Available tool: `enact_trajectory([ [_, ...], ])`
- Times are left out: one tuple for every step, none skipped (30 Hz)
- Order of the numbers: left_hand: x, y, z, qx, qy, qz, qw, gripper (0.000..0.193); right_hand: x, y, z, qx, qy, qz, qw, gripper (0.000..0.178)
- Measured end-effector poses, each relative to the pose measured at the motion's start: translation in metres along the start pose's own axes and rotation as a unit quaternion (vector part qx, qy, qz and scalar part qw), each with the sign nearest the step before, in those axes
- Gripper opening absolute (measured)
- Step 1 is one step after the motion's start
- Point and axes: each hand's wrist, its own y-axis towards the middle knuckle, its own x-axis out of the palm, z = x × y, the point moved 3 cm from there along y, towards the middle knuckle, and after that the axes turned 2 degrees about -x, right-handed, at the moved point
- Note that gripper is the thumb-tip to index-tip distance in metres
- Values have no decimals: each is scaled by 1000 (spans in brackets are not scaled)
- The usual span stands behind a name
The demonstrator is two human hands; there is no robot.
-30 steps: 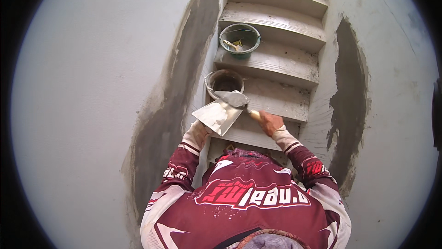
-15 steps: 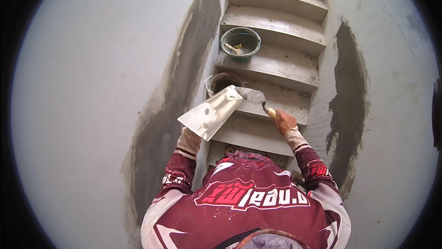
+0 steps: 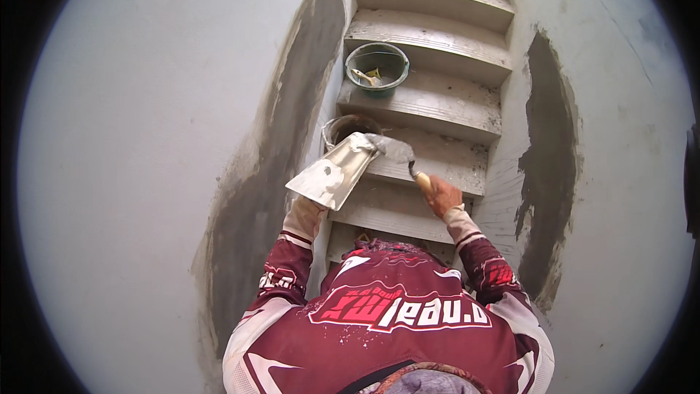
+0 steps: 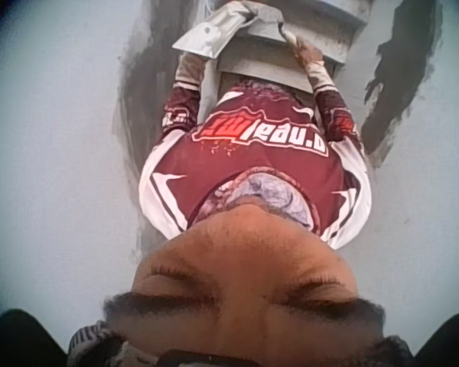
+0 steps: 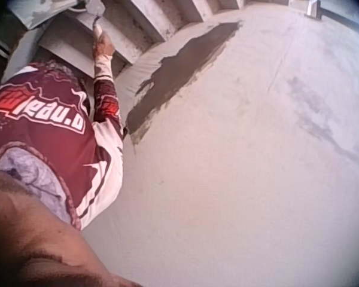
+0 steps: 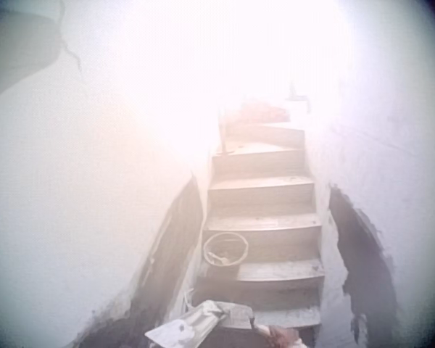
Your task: The person applies plaster to the wall adjacent to a staircase using a trowel and a hawk. They scoop plaster from a bucket, spread it onto the wall, and smooth the surface repeatedly.
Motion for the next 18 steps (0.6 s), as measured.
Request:
enact_trajectory([
  [-3,2,12,30,18,10,999,30,2,4,12,15,-21,10,1000,22],
  [-8,4,24,56,32,17,998,29,3,9,20,19,-29,15,999,22],
  [-10,5,34,76,40,22,996,29,4,12,28,24,-38,19,999,22],
  [-10,7,42,91,43,23,995,28,5,12,37,31,-48,24,998,22],
  [-12,6,44,95,43,24,994,28,5,11,37,25,-50,19,998,23],
  [-11,7,43,90,36,20,995,27,4,9,37,21,-52,14,998,24],
  [-9,9,38,83,25,15,996,27,3,7,37,17,-55,10,998,25],
  [-5,9,32,72,12,9,997,27,3,4,34,-11,-43,16,999,26],
  [0,9,22,51,-16,2,999,26,5,-2,29,-38,-31,22,999,28],
  [5,10,13,30,-45,-5,999,26,7,-8,24,-65,-19,29,997,29],
  [13,10,1,9,-80,-11,997,26,6,-15,16,-77,-8,24,997,30],
  [16,8,-10,-14,-112,-14,993,26,3,-20,0,-95,6,18,995,31],
  [17,7,-21,-32,-145,-14,989,25,0,-25,-17,-113,20,13,993,32],
  [23,7,-29,-49,-186,-18,981,25,-4,-32,-29,-129,33,27,991,30],
  [24,10,-27,-68,-229,-18,971,25,-7,-37,-39,-136,44,20,990,30],
  [24,14,-28,-116,-282,-28,952,26,-9,-42,-45,-133,52,18,990,30],
  [37,29,5,-201,-461,-37,864,26,-11,-52,-40,-114,50,19,992,30],
  [37,39,43,-284,-609,-6,740,27,-11,-59,-39,-83,54,11,995,33],
])
